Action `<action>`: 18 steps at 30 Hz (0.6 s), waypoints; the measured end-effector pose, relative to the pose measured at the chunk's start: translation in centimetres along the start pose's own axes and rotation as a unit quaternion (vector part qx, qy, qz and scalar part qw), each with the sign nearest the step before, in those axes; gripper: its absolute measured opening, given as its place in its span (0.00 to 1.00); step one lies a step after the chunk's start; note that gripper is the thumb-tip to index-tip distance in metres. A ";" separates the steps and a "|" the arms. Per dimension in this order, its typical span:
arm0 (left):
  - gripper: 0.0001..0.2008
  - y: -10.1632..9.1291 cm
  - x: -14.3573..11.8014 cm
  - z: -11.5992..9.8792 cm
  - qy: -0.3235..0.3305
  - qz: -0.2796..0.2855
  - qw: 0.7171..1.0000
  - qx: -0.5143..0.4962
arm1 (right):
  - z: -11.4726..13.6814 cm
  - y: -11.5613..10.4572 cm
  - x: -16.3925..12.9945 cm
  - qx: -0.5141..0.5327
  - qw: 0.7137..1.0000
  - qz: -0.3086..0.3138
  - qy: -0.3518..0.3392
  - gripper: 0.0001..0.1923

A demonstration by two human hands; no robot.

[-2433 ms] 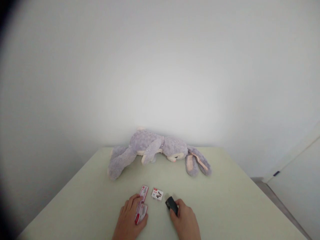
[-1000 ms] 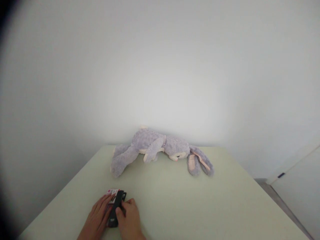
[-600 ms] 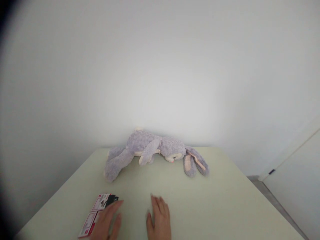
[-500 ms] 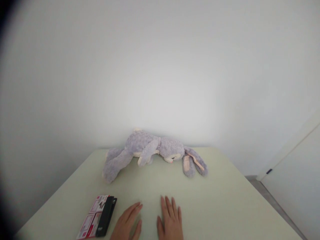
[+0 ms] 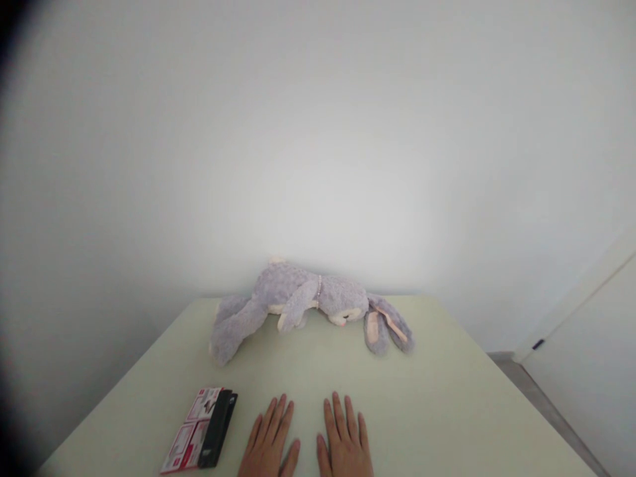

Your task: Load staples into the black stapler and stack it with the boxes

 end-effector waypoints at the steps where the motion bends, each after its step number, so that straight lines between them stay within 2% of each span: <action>1: 0.31 0.2 -0.1 -0.1 -0.011 -0.004 1.000 0.001 | -0.2 0.2 0.0 0.000 1.000 -0.004 0.001 0.32; 7: 0.32 0.7 -0.1 -0.1 -0.025 -0.012 1.000 0.002 | -0.9 1.4 0.0 0.005 1.000 -0.006 -0.005 0.31; 13: 0.30 1.0 0.0 -0.1 -0.042 0.002 0.999 -0.009 | -0.3 2.1 0.0 -0.015 0.996 -0.076 0.040 0.31; 16: 0.29 -0.1 0.6 -0.2 -0.050 0.004 0.998 -0.033 | -0.3 2.0 0.0 -0.008 0.998 -0.063 0.029 0.31; 18: 0.28 -1.5 1.0 -0.1 -0.067 0.028 0.993 -0.096 | -0.5 1.8 0.1 -0.004 0.999 -0.042 0.018 0.30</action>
Point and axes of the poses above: each hand's wrist, its own x-axis towards the middle knuckle, its own y-axis out of the palm, z = x × y, the point moved 4 cm from there along x, towards the middle knuckle, and after that the axes turned 3 degrees about -z, right-handed, at the moved point
